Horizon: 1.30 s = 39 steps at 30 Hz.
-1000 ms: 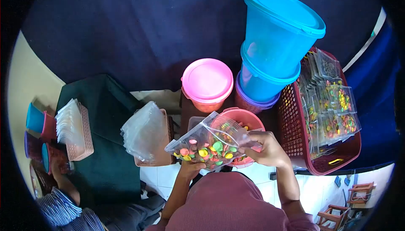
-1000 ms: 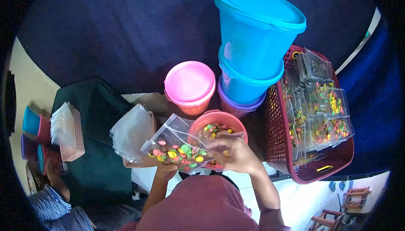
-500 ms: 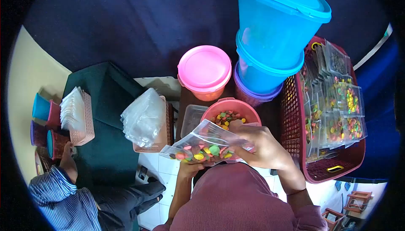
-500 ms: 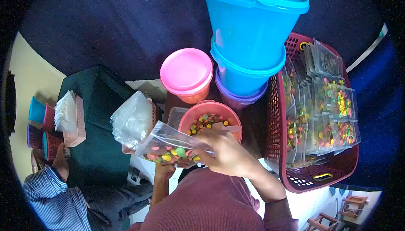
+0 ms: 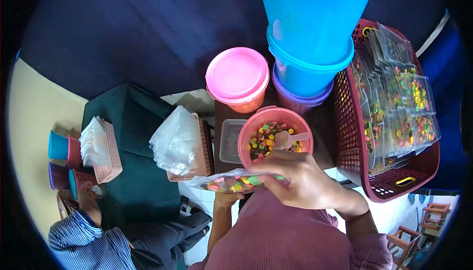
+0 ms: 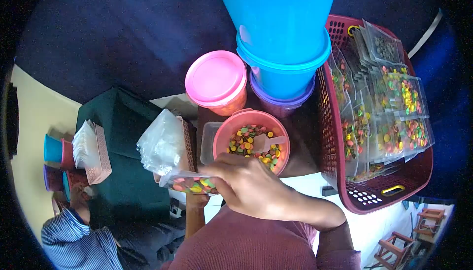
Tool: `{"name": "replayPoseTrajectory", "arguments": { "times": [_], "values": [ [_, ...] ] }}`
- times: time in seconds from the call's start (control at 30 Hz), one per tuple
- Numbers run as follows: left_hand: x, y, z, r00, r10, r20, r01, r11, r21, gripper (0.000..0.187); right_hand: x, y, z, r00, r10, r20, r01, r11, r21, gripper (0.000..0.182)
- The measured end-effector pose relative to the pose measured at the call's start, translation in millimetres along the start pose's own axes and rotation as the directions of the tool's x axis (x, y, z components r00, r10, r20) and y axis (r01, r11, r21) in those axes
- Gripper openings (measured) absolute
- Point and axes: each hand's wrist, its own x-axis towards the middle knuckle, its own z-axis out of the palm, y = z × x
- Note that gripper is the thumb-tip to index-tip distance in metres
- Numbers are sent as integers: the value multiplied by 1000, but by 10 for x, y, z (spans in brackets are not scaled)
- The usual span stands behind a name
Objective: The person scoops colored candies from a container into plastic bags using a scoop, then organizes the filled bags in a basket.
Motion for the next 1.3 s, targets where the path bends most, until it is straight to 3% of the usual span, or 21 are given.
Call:
{"name": "replayPoseTrajectory", "arguments": {
  "times": [0.07,0.13,0.2,0.27,0.4,0.47,0.6,0.67,0.73,0.8,0.83,0.87,0.93,0.97,1.0,1.03,1.07,1.13,1.17,1.27,1.3],
  "values": [
    [-14,16,-72,996,-89,13,90,996,-25,57,3,13,49,999,0,44,-2,999,46,17],
    [-1,55,-122,996,-37,82,38,999,-6,59,14,-9,80,998,-5,60,11,995,-101,25],
    [23,151,-84,997,-64,-33,64,998,-12,59,51,-35,74,995,47,88,-36,992,-120,26],
    [41,162,-272,995,-26,92,27,1000,-8,58,117,-79,118,989,100,112,-84,987,-139,26],
    [56,307,-408,995,-69,72,68,997,19,56,296,-190,312,990,17,-140,-25,998,-54,25],
    [52,380,-513,978,-179,109,171,982,79,54,340,-196,350,997,65,32,-64,997,-44,24],
    [130,512,-663,944,-164,286,147,986,77,55,388,-195,455,995,103,19,-101,993,-59,20],
    [137,617,-639,939,-240,245,224,970,94,57,435,-169,512,986,162,-38,-162,987,-3,15],
    [179,693,-575,958,-286,14,281,949,141,63,492,-134,541,984,158,-76,-161,986,-37,12],
    [236,792,-602,951,-302,70,293,950,111,66,486,-51,566,989,81,-125,-89,994,-64,11],
    [265,870,-595,944,-307,124,289,947,143,64,471,-45,567,971,209,-118,-215,976,-43,10],
    [281,924,-603,932,-314,180,283,943,175,63,455,21,594,970,210,-123,-217,975,-47,10],
    [271,932,-688,937,-319,146,300,944,137,51,419,282,684,906,282,-314,-316,947,-60,10],
    [289,970,-642,929,-367,50,352,917,190,46,400,391,702,905,283,-318,-317,947,-61,10],
    [305,985,-613,913,-406,-50,405,883,238,41,383,497,707,890,341,-303,-347,937,35,13],
    [325,942,-629,941,-326,-89,338,906,253,37,365,556,707,873,396,-283,-375,918,129,16],
    [343,962,-631,940,-329,-84,340,906,253,37,338,564,717,871,397,-288,-376,918,127,16],
    [380,1014,-637,932,-352,-81,360,890,280,36,262,567,742,803,574,-159,-475,778,411,25],
    [387,1015,-715,928,-361,-91,370,870,325,36,199,626,737,826,560,-72,-450,729,516,32],
    [418,1085,-733,929,-361,-83,364,847,387,35,1,762,859,875,481,-60,-367,738,566,35],
    [422,1095,-729,926,-364,-97,372,842,391,35,-32,744,876,865,502,-21,-370,665,649,45]
  ]
}}
